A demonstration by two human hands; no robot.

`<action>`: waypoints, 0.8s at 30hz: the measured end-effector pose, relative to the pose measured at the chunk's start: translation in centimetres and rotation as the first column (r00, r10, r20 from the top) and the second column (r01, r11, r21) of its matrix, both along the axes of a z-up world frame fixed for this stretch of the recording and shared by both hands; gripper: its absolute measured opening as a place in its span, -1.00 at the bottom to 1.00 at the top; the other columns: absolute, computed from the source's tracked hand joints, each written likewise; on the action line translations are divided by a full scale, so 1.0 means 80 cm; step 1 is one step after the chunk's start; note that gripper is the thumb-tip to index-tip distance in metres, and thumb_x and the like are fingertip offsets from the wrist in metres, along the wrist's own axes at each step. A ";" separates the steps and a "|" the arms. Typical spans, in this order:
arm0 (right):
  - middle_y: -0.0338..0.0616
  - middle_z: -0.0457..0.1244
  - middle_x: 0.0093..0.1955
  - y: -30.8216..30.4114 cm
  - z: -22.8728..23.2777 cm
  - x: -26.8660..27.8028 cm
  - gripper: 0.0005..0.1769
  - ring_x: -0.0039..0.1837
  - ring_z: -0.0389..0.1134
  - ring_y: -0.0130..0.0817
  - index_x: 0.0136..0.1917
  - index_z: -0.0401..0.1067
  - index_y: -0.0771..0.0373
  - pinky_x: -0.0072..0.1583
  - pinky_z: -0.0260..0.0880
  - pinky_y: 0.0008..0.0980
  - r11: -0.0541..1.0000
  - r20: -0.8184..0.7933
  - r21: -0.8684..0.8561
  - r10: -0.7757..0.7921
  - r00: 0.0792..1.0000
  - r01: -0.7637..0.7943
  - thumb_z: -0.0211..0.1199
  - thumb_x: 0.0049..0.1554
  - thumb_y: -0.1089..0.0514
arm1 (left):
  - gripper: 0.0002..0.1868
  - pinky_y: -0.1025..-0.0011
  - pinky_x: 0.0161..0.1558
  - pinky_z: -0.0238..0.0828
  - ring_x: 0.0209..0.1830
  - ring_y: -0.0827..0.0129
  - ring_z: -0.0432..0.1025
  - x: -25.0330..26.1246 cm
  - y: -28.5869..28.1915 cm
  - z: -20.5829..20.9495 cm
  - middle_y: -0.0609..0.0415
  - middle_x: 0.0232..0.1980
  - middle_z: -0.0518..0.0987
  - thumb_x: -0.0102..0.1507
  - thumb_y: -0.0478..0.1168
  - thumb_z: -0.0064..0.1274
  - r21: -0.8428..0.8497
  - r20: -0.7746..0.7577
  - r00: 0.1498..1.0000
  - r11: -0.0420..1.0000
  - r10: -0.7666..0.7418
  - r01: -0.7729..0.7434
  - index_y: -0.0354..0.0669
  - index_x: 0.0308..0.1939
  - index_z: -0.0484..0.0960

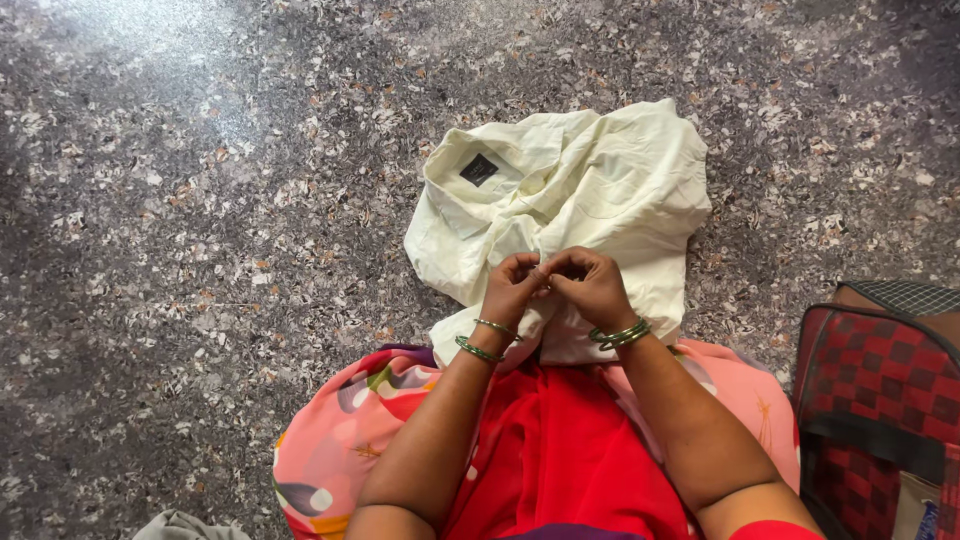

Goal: The person buttons a light-colored collared shirt while sitting on the floor.

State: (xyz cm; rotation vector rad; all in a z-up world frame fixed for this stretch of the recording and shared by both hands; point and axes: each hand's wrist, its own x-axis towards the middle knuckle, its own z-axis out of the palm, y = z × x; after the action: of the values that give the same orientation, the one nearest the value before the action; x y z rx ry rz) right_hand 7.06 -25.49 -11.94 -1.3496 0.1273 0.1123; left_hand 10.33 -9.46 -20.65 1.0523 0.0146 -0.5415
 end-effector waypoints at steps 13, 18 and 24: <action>-0.14 0.35 -0.18 -0.037 -0.058 0.007 -0.86 -0.19 0.35 -0.43 -0.12 0.37 0.30 -0.14 0.35 -0.46 0.915 -0.162 0.381 0.211 0.964 -0.136 0.22 0.09 0.46 | -0.80 0.60 -0.39 0.39 -0.43 0.61 0.43 0.005 0.007 0.034 0.27 -0.32 0.60 0.21 -0.28 0.22 -0.034 -0.376 0.925 0.998 -0.061 0.052 -0.20 -0.12 0.58; -0.11 0.33 -0.17 -0.041 -0.046 0.010 -0.90 -0.19 0.41 -0.41 -0.10 0.34 0.32 -0.16 0.44 -0.47 0.985 -0.268 0.134 -0.066 0.961 0.105 0.14 0.11 0.43 | -0.83 0.61 -0.43 0.22 -0.49 0.60 0.34 -0.003 0.004 0.003 0.22 -0.39 0.51 0.29 -0.32 0.27 -0.028 -0.127 0.991 0.999 -0.040 0.037 -0.26 -0.22 0.55; -0.22 0.33 -0.20 -0.030 -0.022 0.009 -0.85 -0.19 0.35 -0.54 -0.03 0.41 0.31 -0.15 0.37 -0.54 0.998 -0.108 0.012 -0.056 0.993 0.058 0.35 0.15 0.31 | -0.85 0.60 -0.39 0.25 -0.47 0.61 0.36 0.001 0.006 0.015 0.25 -0.40 0.52 0.28 -0.32 0.23 -0.074 -0.123 0.992 0.997 -0.007 -0.002 -0.16 -0.27 0.53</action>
State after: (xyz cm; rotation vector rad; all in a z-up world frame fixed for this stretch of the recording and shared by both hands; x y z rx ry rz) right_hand 7.76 -27.92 -13.71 -1.3240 0.2556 0.1377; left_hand 10.41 -9.01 -19.47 0.9454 0.1007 -0.6043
